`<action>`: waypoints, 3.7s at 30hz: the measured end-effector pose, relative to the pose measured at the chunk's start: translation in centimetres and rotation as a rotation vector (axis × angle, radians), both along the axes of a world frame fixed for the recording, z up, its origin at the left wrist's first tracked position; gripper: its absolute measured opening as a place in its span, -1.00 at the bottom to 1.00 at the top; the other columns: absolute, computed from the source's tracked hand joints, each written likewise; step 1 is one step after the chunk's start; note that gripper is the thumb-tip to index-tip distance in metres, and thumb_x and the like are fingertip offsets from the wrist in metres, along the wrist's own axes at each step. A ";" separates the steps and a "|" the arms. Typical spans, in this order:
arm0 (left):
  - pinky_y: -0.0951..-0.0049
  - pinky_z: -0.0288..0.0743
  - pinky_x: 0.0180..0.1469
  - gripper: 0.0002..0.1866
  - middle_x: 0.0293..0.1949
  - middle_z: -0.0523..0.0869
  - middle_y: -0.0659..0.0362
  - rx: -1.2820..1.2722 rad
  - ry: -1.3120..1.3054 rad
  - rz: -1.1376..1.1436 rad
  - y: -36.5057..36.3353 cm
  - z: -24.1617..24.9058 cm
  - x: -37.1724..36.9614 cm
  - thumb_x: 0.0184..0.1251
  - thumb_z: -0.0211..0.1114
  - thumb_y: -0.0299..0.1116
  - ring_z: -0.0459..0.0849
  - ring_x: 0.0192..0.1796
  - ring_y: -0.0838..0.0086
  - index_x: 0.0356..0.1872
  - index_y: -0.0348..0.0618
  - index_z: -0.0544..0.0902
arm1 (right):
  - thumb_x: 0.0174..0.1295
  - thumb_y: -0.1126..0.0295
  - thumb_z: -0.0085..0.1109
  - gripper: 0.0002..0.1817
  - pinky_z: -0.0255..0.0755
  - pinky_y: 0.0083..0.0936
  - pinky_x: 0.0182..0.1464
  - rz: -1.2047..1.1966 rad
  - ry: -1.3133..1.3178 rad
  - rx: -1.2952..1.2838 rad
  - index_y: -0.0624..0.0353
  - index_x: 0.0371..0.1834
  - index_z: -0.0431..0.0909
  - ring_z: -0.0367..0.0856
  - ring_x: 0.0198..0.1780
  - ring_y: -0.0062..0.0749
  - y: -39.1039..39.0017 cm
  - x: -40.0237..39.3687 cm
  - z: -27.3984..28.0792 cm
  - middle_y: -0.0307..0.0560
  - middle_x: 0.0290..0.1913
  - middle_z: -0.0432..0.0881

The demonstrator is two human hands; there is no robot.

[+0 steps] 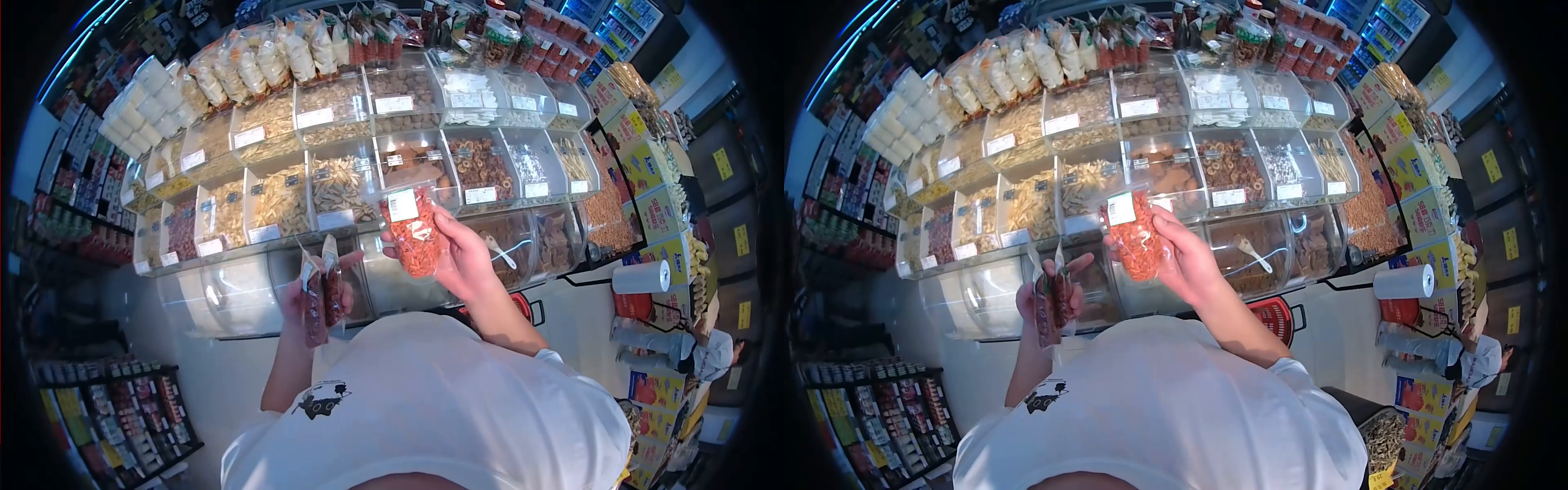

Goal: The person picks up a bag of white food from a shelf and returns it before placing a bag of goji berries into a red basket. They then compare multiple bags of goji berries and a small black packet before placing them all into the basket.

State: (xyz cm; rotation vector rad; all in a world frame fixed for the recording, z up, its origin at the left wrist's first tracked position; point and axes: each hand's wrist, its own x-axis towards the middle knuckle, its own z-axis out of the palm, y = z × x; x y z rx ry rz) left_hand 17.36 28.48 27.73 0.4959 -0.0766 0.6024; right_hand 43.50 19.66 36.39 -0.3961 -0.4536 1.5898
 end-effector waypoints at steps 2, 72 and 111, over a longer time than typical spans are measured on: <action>0.31 0.69 -0.22 -0.49 0.54 0.11 -0.41 0.054 0.028 0.061 0.5 1.3 1.9 0.34 0.27 0.18 0.77 -0.16 0.12 0.11 0.06 0.60 | 0.56 0.21 -0.12 -0.41 0.37 -0.03 0.42 -0.032 -0.097 0.060 0.29 0.55 0.15 0.51 0.37 -0.02 0.8 1.4 -0.9 0.13 0.45 0.42; 0.22 0.60 -0.24 -0.45 0.63 -0.03 -0.26 0.062 0.107 -0.024 4.8 1.4 9.6 0.30 0.26 0.12 0.68 -0.20 0.09 0.20 0.04 0.56 | 0.02 0.65 0.51 0.07 0.54 -0.38 0.22 -0.562 -0.943 0.007 0.14 0.62 0.07 0.61 0.22 -0.30 4.0 3.6 -5.0 0.01 0.30 0.48; 0.13 0.64 -0.04 -0.47 0.51 0.29 -0.25 -0.180 0.088 0.026 15.5 -6.3 8.5 0.51 0.07 -0.03 0.68 -0.01 0.09 0.35 -0.10 0.53 | 0.09 0.43 -0.09 -0.34 0.37 -0.20 0.36 -0.227 -0.174 -0.134 0.35 0.36 0.38 0.57 0.25 -0.10 8.5 4.7 -7.0 0.15 0.26 0.56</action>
